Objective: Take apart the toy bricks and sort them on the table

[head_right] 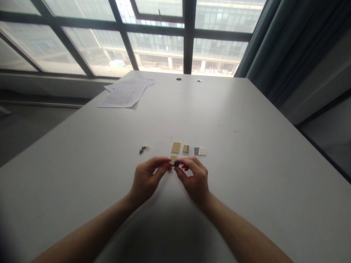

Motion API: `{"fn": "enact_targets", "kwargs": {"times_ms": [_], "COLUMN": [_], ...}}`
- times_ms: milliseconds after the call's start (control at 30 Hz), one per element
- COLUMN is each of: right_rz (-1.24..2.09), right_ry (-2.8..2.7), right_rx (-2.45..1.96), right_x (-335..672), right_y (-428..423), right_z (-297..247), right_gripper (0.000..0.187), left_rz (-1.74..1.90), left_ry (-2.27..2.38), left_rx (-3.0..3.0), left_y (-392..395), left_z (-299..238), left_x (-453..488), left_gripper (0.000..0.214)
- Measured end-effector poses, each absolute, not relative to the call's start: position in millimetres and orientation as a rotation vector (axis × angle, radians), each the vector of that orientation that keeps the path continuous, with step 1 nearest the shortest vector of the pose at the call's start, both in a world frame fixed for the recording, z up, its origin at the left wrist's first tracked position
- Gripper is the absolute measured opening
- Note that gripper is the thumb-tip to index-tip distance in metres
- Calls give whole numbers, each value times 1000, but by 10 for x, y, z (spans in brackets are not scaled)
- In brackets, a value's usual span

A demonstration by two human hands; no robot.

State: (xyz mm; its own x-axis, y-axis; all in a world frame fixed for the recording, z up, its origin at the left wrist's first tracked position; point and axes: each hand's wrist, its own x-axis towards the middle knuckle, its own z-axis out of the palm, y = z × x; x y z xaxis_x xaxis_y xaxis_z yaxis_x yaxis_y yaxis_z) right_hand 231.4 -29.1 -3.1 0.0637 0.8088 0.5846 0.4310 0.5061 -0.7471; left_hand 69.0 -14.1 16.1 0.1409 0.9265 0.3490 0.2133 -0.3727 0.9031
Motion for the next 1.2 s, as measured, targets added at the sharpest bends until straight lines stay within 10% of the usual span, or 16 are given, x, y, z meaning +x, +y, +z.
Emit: {"fn": "enact_targets", "kwargs": {"times_ms": [833,1200], "right_rz": [432,463], "right_ry": [-2019,-1922], "right_rx": [-1581,-1559], "right_x": [2351,2362], "right_y": [-323,-311], "right_z": [-91,-96], "right_gripper": [15,22], "left_rz": [704,1186], "left_ry": [915,1618], "left_rx": [3020,2576], "left_y": [38,264], "left_z": [-2,-8], "left_x": [444,180], "left_gripper": [24,13]}}
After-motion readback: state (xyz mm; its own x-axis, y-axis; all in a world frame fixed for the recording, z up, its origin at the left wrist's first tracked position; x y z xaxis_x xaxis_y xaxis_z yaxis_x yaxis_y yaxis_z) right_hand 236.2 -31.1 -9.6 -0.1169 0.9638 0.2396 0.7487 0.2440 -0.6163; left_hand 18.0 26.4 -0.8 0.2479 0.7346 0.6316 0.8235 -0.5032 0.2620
